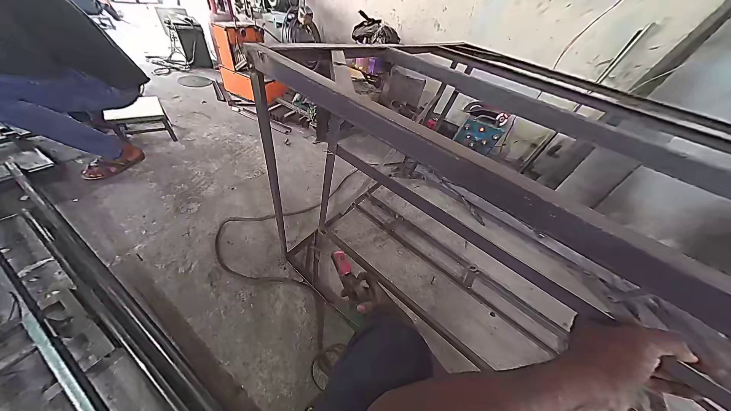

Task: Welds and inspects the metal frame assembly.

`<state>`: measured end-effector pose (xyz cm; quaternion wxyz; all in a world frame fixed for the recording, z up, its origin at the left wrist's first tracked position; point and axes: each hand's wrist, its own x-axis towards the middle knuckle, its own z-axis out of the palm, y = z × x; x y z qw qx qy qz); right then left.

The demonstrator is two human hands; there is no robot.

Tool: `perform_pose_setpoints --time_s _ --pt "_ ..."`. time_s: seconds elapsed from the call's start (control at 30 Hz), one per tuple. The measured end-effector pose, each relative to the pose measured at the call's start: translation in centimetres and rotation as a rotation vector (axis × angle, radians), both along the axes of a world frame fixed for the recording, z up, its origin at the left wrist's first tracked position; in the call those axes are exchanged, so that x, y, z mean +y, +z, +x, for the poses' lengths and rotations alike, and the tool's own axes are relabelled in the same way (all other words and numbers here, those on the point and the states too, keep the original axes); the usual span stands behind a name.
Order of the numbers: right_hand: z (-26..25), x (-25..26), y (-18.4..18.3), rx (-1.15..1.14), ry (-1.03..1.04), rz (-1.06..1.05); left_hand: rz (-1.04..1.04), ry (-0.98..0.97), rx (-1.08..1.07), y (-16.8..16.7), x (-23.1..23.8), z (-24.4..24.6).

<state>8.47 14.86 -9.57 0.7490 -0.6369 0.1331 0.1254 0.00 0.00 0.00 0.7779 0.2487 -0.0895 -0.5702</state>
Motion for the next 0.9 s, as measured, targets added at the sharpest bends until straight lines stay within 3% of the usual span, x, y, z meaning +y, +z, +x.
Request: perform_pose_setpoints --time_s 0.17,0.37,0.5,0.67,0.9 --pt "5.1 -4.0 -7.0 -0.494 0.279 -0.234 0.007 0.02 0.0 -0.4 -0.5 0.0" --pt "6.8 -2.8 -0.9 -0.609 -0.092 -0.816 -0.006 0.01 -0.008 -0.4 -0.5 0.1" --pt "7.6 -2.3 -0.4 -0.701 -0.25 -1.098 -0.003 -0.009 -0.001 -0.1 0.1 0.4" --pt "8.7 -2.3 -1.1 -0.765 -0.277 -1.319 -0.001 -0.02 -0.011 -0.1 0.1 0.5" --pt "11.4 -1.8 -1.6 -0.895 -0.292 -1.422 -0.036 -0.035 -0.001 -0.2 0.2 0.7"
